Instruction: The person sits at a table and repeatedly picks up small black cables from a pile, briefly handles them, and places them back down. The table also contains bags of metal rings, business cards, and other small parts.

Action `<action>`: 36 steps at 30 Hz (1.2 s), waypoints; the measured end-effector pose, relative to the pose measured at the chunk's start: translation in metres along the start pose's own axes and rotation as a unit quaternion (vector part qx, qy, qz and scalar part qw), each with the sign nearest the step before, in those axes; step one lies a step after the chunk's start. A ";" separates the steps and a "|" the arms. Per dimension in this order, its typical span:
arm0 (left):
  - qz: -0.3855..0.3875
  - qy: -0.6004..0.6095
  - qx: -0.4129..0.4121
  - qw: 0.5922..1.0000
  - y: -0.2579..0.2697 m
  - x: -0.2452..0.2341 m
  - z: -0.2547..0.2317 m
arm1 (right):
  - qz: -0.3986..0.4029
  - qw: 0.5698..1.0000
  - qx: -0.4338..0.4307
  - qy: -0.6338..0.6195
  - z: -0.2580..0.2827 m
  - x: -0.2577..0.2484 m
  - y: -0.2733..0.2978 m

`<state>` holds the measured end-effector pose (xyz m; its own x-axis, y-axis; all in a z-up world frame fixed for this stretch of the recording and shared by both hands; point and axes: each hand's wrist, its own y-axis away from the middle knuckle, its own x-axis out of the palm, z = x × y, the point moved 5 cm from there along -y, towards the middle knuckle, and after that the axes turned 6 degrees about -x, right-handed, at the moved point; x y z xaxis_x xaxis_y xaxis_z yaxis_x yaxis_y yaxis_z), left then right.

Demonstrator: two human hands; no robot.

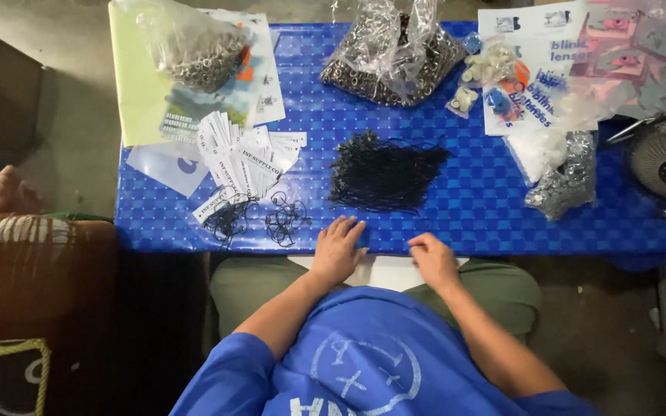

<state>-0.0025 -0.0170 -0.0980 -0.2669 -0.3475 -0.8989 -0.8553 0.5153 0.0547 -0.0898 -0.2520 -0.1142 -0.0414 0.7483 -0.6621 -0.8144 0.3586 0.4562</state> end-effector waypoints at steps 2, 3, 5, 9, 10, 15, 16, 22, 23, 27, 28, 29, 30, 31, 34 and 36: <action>-0.016 0.034 0.010 0.999 0.001 0.026 0.006 | 0.034 0.999 -0.007 -0.036 0.023 0.017 0.005; -0.030 0.069 0.019 0.997 0.002 0.038 0.007 | 0.069 0.995 -0.013 -0.071 0.034 0.027 0.009; -0.030 0.089 0.017 0.995 0.004 0.052 0.007 | 0.096 0.990 -0.045 -0.092 0.058 0.026 0.011; -0.063 0.106 -0.056 0.991 0.001 0.061 0.022 | 0.160 0.944 -0.056 -0.283 0.081 0.033 0.018; -0.063 0.106 -0.056 0.991 0.001 0.054 0.021 | 0.160 0.944 -0.056 -0.282 0.080 0.035 0.017; -0.048 0.134 -0.070 0.987 0.006 0.040 0.011 | 0.196 0.926 -0.063 -0.316 0.075 0.046 0.015; -0.046 0.135 -0.069 0.987 0.004 0.035 0.007 | 0.195 0.926 -0.061 -0.316 0.065 0.050 0.011; -0.013 0.246 -0.136 0.960 -0.012 -0.017 0.009 | 0.154 0.965 -0.201 -0.065 0.065 0.024 0.002; 0.000 0.264 -0.186 0.946 -0.015 -0.026 0.016 | 0.120 0.965 -0.230 -0.037 0.060 0.020 -0.002; 0.049 0.264 -0.249 0.930 -0.020 -0.028 0.033 | 0.033 0.958 -0.283 -0.030 0.066 -0.005 -0.004; 0.050 0.264 -0.248 0.931 -0.023 -0.027 0.028 | 0.031 0.958 -0.283 -0.030 0.072 -0.002 -0.007; 0.082 0.241 -0.211 0.944 -0.023 -0.023 0.018 | 0.043 0.937 -0.340 -0.065 0.083 0.001 -0.005; 0.113 0.216 -0.174 0.954 -0.023 -0.019 0.009 | 0.055 0.912 -0.394 -0.100 0.093 0.004 -0.003; 0.114 0.215 -0.173 0.954 -0.022 -0.022 0.002 | 0.054 0.912 -0.394 -0.101 0.100 0.005 0.001; 0.120 0.250 -0.166 0.946 -0.021 -0.030 -0.012 | 0.148 0.936 -0.279 -0.155 0.106 0.017 0.006; 0.097 0.263 -0.243 0.929 -0.022 -0.036 0.000 | 0.153 0.961 -0.175 -0.148 0.101 0.017 0.006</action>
<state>0.0265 -0.0158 -0.0669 -0.5070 -0.6858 -0.5220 -0.8342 0.2380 0.4975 -0.0364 -0.1804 -0.0627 -0.1855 0.9333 -0.3074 -0.9374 -0.0743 0.3403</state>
